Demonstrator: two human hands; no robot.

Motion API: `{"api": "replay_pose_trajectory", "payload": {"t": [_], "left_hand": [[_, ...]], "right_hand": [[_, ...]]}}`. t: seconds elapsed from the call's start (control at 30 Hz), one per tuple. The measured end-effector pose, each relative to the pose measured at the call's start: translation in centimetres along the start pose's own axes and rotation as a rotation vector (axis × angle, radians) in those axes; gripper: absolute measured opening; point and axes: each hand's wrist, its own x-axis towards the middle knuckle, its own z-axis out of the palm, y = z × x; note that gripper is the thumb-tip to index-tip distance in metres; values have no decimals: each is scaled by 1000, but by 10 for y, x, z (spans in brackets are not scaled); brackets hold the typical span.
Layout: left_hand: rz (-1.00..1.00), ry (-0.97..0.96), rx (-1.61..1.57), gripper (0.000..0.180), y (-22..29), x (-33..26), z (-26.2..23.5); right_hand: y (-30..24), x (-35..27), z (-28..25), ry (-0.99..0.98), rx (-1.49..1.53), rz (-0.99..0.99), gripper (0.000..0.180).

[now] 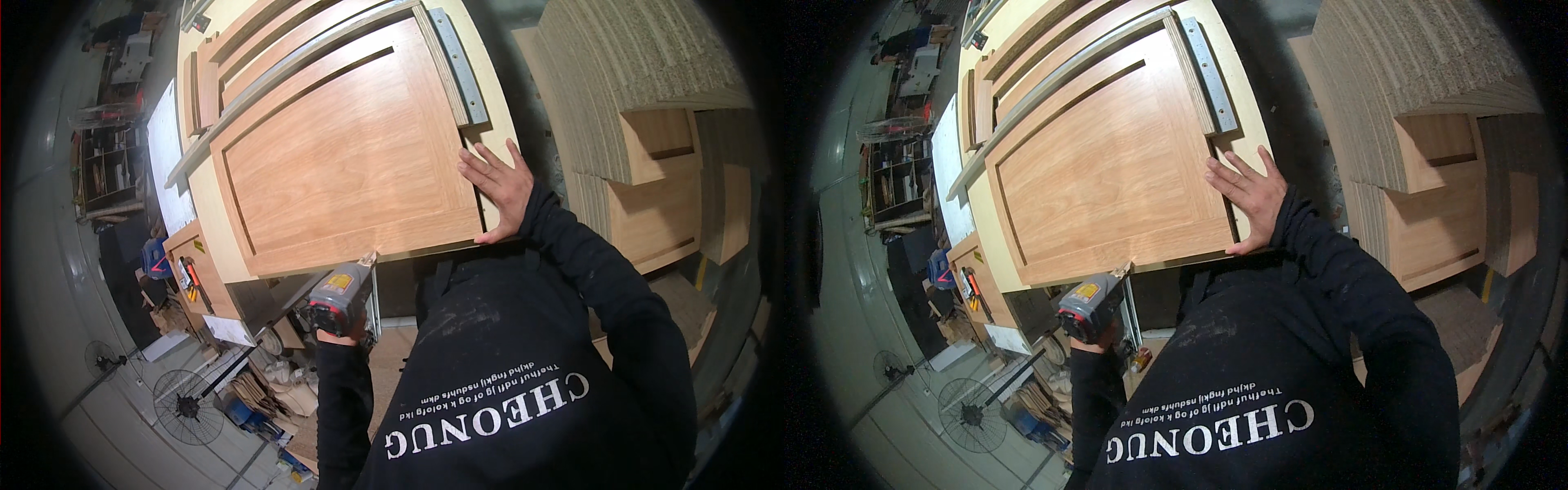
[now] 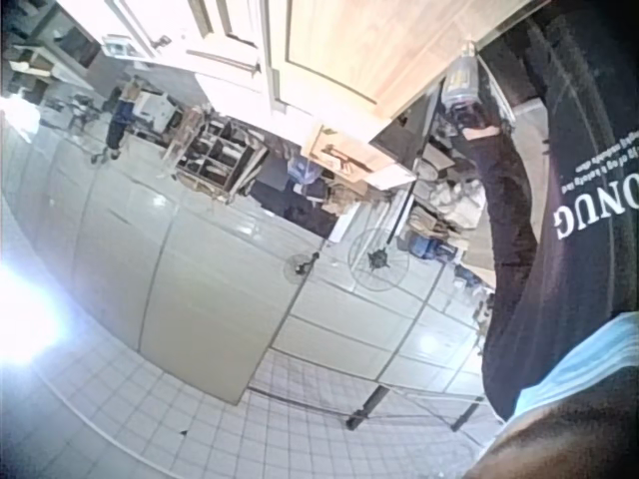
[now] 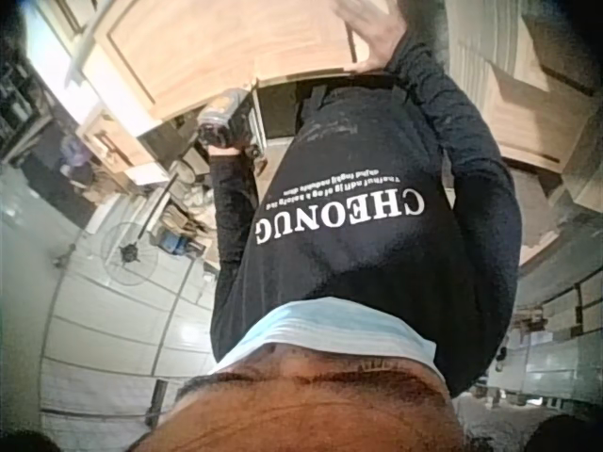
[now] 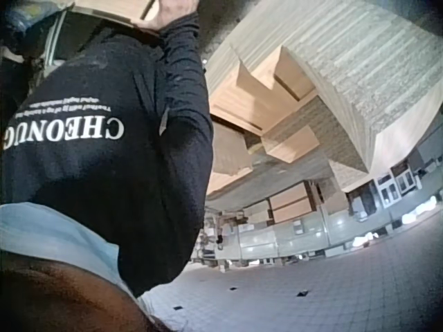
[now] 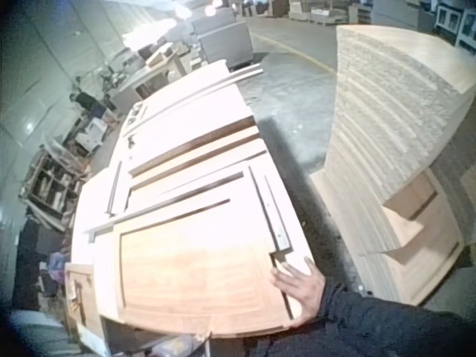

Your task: The person fastens wooden frame pieces onto a board using a nail gun, taps the edges with a hammer, and stacks the assembled panel. They then position wooden strips onto another board and attach them using the nail gun.

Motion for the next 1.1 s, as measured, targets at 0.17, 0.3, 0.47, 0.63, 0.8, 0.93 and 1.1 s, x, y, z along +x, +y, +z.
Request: {"api": "replay_pose_trajectory", "payload": {"t": [0.17, 0.3, 0.47, 0.63, 0.8, 0.93, 1.1], "left_hand": [[83, 96, 39, 55, 0, -2, 4], [252, 147, 197, 49, -12, 0, -7], [36, 87, 106, 47, -66, 11, -36], [-2, 212, -194, 54, -153, 22, -48], [284, 233, -13, 55, -148, 56, -71], [262, 152, -25, 52, -149, 57, -85], [178, 91, -34, 48, -135, 57, -97]], "right_hand": [[-1, -1, 2, -4, -41, -15, 118], [-1, 0, 0, -37, -100, 23, 125], [-41, 15, -27, -54, -18, 110, 118], [-123, 71, 11, 32, 181, -38, 80], [-167, 133, 77, -109, 149, -99, 71], [-171, 143, 84, -89, 118, -135, 60], [-172, 145, 87, -95, 112, -101, 57]]}}
